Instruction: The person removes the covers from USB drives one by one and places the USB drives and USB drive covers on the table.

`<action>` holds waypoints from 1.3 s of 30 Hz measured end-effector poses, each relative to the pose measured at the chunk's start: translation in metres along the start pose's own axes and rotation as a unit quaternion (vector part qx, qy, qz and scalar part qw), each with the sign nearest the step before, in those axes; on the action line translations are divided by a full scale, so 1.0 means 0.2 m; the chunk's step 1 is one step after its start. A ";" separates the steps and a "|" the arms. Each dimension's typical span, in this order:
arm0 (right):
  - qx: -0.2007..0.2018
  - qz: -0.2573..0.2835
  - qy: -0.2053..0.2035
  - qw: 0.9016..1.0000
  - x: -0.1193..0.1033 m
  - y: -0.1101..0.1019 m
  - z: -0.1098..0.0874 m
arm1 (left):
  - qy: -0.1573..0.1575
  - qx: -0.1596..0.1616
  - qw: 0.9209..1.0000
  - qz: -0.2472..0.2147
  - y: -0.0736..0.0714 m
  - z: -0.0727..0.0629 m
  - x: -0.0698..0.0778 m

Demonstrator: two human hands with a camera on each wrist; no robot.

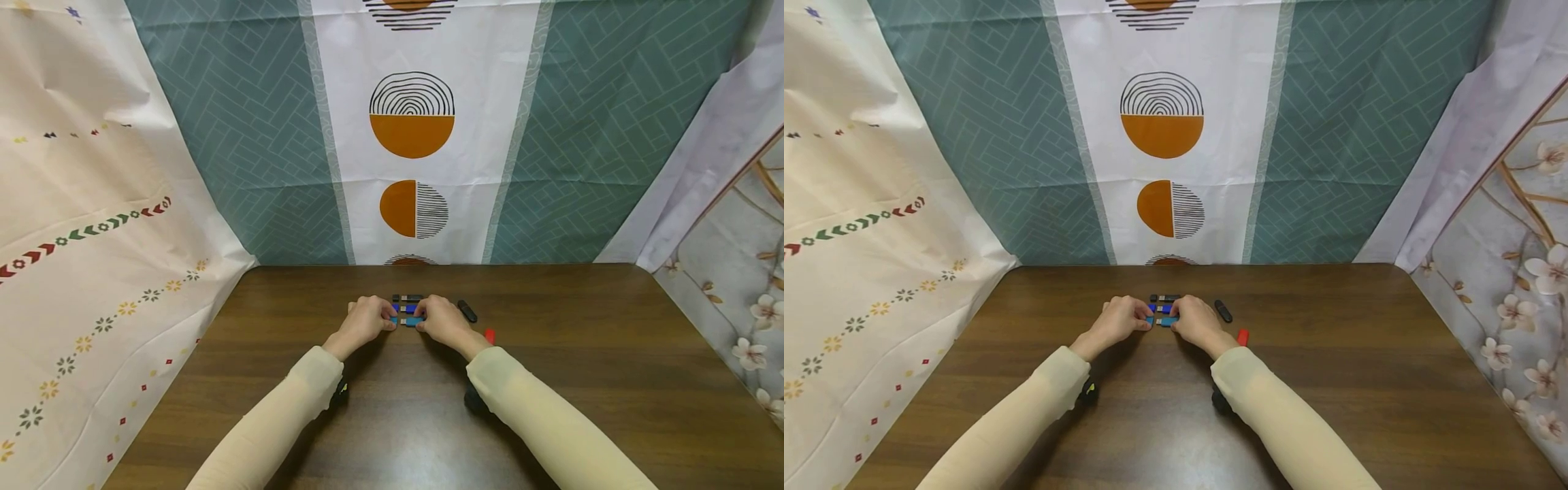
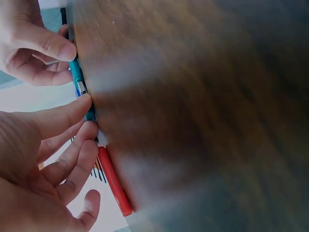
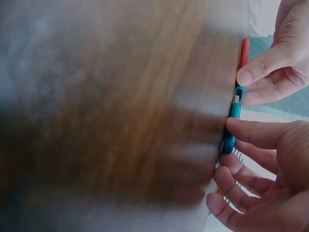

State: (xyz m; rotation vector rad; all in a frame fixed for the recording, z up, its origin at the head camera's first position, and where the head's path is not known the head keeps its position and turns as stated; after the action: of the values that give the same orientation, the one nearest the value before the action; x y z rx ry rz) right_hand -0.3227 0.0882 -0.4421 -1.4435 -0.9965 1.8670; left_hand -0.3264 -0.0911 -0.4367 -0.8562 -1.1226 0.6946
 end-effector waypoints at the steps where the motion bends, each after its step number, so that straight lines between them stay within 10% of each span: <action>1: 0.000 -0.002 0.000 1.000 0.00 0.00 0.00 | 0.001 0.000 1.000 0.001 0.00 0.00 0.00; 28: 0.015 -0.002 -0.013 1.000 0.02 -0.01 -0.01 | 0.008 0.001 1.000 -0.009 -0.02 0.00 0.01; 39: 0.017 0.113 -0.037 0.993 0.06 -0.10 -0.01 | 0.026 0.027 0.999 -0.039 -0.02 0.00 0.05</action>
State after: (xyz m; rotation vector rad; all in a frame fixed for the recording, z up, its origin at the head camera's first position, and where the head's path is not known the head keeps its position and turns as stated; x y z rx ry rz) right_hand -0.3231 0.1095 -0.4329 -1.5311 -0.8610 2.1013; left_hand -0.3239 -0.0845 -0.4281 -0.7774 -1.0806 0.6317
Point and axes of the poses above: each hand's wrist, its own z-axis towards the middle knuckle, its own y-axis out of the palm, x = y × z, the point moved 3 cm from there along z, towards the middle knuckle, and after that the axes turned 8 degrees about x, right-handed, at the moved point
